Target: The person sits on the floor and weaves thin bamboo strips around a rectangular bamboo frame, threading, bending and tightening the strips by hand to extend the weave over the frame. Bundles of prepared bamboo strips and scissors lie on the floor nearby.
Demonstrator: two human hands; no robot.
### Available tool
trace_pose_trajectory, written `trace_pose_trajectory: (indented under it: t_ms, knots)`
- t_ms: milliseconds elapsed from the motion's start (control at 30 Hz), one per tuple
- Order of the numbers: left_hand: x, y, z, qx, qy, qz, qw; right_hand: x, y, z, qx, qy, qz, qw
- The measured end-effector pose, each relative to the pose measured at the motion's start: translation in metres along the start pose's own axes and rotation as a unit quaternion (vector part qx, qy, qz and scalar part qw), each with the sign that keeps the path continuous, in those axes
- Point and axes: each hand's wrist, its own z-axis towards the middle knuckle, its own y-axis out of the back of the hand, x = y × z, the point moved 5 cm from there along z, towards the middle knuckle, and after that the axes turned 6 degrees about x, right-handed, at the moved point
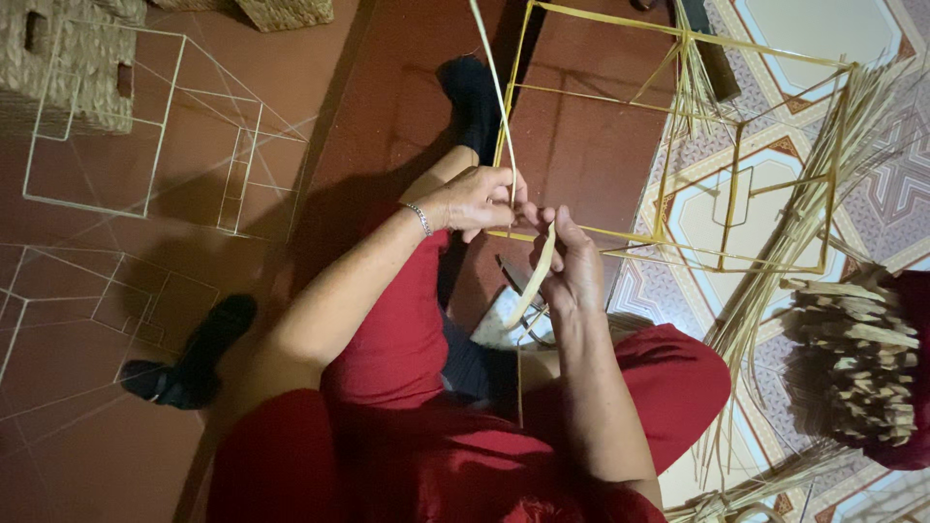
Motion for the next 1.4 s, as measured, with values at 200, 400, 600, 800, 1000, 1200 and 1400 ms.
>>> trace_pose_trajectory:
  t_ms: [200,400,600,800,1000,1200,1400]
  knots:
    - [0.003,-0.002,0.001,-0.106,-0.08,0.087,0.987,0.01,-0.01,0.001,0.048,-0.01,0.072,0.996]
    - [0.004,-0.002,0.002,-0.153,-0.043,0.105,0.982,0.019,-0.011,0.009,0.001,0.003,0.052,0.999]
    - [0.0,-0.005,-0.001,-0.122,-0.024,0.088,0.988,0.031,-0.023,0.019,-0.001,-0.002,0.037,0.999]
    - [0.01,-0.003,0.003,-0.107,0.033,0.071,0.991,0.041,-0.017,-0.013,0.038,0.157,-0.153,0.975]
    - [0.012,-0.004,0.008,-0.06,0.044,0.088,0.993,-0.005,0.005,-0.023,0.03,0.287,-0.543,0.788]
    - [0.009,-0.002,0.005,-0.003,0.01,0.044,0.999,-0.005,0.027,-0.012,0.045,0.101,-0.417,0.902]
    - [-0.002,-0.004,-0.002,-0.014,0.013,0.028,0.999,0.02,0.0,-0.012,0.12,0.001,-0.013,0.993]
